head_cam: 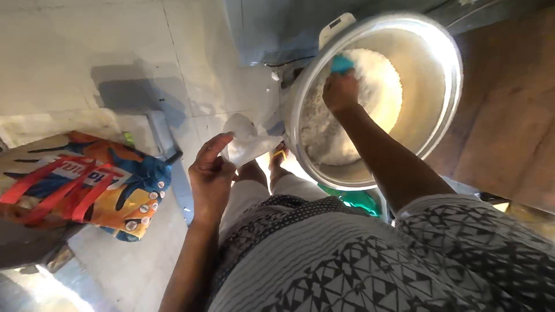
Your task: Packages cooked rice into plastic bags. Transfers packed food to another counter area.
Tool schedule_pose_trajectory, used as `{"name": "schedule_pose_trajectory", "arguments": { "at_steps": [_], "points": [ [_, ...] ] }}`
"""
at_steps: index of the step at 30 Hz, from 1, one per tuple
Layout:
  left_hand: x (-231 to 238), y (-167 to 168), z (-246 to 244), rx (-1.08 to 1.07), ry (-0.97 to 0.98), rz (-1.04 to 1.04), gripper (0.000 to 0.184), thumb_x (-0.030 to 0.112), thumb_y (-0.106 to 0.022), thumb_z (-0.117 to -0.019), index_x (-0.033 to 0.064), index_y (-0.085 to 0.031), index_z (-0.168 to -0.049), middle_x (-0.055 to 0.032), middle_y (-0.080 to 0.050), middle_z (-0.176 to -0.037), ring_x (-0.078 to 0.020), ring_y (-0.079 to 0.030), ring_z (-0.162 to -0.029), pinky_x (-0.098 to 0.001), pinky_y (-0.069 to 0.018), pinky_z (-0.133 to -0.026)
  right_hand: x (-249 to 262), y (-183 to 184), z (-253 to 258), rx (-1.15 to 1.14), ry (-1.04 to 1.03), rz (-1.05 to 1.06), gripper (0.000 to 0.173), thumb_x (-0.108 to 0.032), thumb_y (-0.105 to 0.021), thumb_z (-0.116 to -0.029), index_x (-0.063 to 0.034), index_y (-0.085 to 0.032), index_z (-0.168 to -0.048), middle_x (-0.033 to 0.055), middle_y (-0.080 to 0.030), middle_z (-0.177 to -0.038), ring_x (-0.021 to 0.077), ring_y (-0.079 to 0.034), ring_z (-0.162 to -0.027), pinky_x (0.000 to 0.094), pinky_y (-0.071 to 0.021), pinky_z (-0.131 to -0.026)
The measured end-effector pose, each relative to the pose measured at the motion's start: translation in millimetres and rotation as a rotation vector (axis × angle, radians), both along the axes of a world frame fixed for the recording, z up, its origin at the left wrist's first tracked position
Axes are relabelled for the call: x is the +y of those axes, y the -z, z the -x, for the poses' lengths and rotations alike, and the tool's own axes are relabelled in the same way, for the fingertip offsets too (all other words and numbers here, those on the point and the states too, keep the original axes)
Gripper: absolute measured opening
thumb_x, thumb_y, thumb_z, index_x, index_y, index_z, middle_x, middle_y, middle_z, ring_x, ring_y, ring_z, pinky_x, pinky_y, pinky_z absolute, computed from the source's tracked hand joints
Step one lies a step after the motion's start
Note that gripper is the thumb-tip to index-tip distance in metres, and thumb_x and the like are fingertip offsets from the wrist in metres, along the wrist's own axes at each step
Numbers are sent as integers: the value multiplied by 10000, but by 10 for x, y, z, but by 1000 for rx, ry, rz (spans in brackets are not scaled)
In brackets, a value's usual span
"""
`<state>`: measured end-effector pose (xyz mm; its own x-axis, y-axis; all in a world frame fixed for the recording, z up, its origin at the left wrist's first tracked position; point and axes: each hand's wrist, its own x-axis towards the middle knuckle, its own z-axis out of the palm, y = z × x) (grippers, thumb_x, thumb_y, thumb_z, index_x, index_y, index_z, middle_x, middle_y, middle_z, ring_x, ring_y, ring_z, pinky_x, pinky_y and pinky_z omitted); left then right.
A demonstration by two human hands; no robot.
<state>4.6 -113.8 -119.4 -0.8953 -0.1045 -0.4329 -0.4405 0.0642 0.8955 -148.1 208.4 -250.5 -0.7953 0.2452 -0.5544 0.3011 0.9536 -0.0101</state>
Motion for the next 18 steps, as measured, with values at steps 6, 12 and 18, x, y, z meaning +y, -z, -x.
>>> {"name": "schedule_pose_trajectory", "arguments": {
  "at_steps": [6,12,18],
  "points": [
    [76,-5,-3,0,33,8,532,-131,-554,-843,92,-670,-1312,-26,-622,-1337,-56,-559,-601,-212,-511,-516,-167,43,-195,21,57,172,343,-224,-507,-1024,-10,-692,-1218,331,-522,-1394,486,-626,-1156,611,-525,-949],
    [136,-62,-32,2,35,19,525,-139,-556,-838,89,-677,-1295,-25,-621,-1329,-46,-554,-598,-206,-512,-519,260,91,-274,101,552,637,370,-275,-477,-1090,19,-649,-1234,190,-693,-1114,245,-733,-878,435,-623,-812],
    [171,-114,-26,22,27,23,500,-122,-562,-851,78,-673,-1296,-27,-619,-1347,-34,-537,-575,-199,-500,-505,631,-237,-190,232,629,339,467,-360,-413,-1095,24,-640,-1234,222,-694,-1137,310,-746,-893,501,-621,-814]
  ]
}}
